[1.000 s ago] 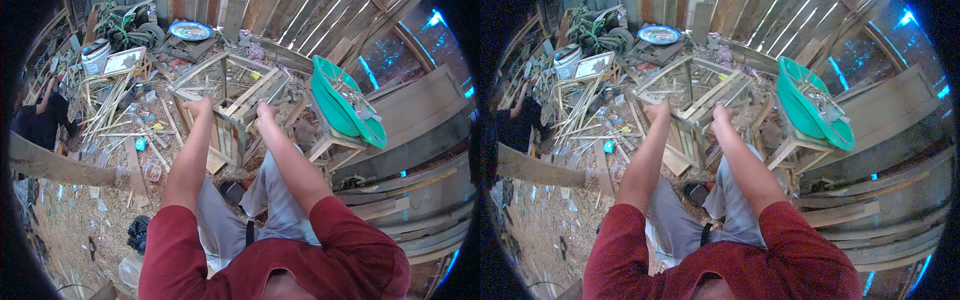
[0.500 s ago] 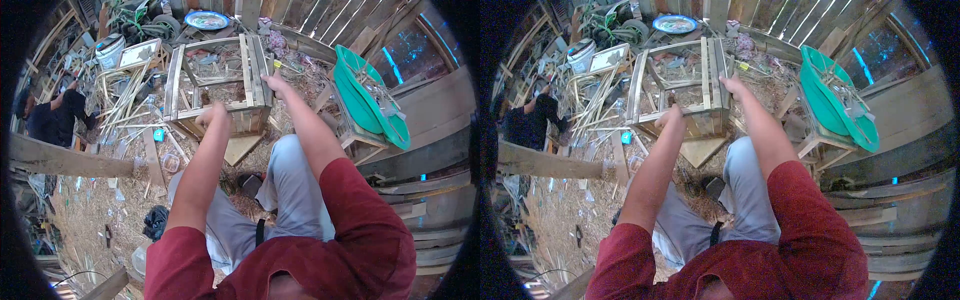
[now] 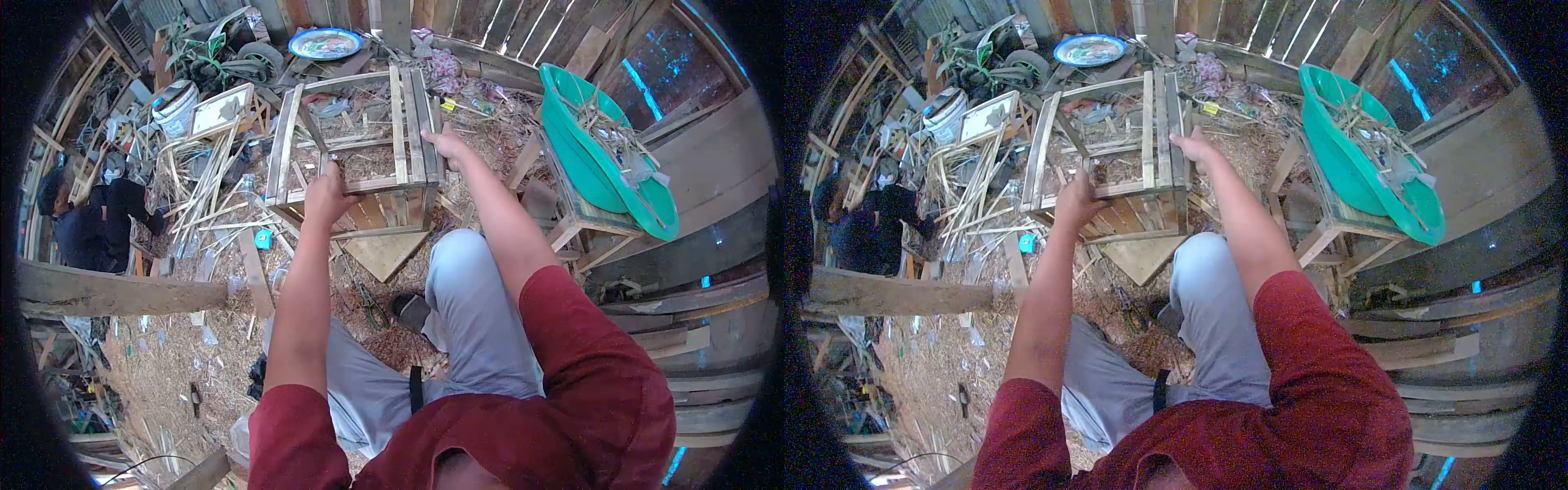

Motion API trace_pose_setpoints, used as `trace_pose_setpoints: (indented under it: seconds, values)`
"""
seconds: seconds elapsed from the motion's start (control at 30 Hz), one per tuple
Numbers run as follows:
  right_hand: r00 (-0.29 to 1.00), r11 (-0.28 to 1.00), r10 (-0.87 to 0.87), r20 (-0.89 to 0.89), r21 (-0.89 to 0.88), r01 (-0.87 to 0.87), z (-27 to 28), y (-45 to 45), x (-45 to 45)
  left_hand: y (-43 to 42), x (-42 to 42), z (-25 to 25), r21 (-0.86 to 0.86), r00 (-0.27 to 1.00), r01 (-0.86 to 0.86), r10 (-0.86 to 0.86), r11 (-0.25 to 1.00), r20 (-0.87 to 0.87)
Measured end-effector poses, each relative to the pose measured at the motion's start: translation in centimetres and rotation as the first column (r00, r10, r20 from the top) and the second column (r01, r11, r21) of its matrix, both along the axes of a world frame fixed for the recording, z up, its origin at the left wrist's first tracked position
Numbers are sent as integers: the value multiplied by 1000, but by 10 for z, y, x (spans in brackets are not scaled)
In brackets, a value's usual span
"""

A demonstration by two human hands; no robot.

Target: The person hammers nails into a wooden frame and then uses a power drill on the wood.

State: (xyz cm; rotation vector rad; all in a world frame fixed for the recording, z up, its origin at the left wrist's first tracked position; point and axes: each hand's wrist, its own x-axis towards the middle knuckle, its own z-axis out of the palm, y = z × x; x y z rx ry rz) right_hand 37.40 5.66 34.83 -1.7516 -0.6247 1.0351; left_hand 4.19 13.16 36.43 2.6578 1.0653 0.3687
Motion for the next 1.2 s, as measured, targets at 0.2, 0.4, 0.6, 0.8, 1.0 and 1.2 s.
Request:
trace_pose_setpoints:
  seconds: [0.2,0.4,0.6,0.8,1.0,1.2]
  values:
    - [982,988,150,118,3,-151,-58,24,44,-44,5,23,67,997,77,-78,995,12]
    - [919,943,333,209,-48,-330,-12,38,4,-67,-6,16,-51,999,43,-43,998,-11]
    - [933,931,359,-5,-74,-358,-21,60,-20,-73,-23,17,-88,1000,18,-19,996,-16]
    - [958,977,212,195,-10,-214,-11,33,-30,-66,0,17,-292,973,-152,195,944,125]
    - [967,986,2,254,162,-44,-1,-65,-50,-70,39,5,-423,938,-151,265,893,225]
    - [964,990,-104,243,115,78,-48,-144,-48,-73,42,11,-403,949,-215,288,890,129]
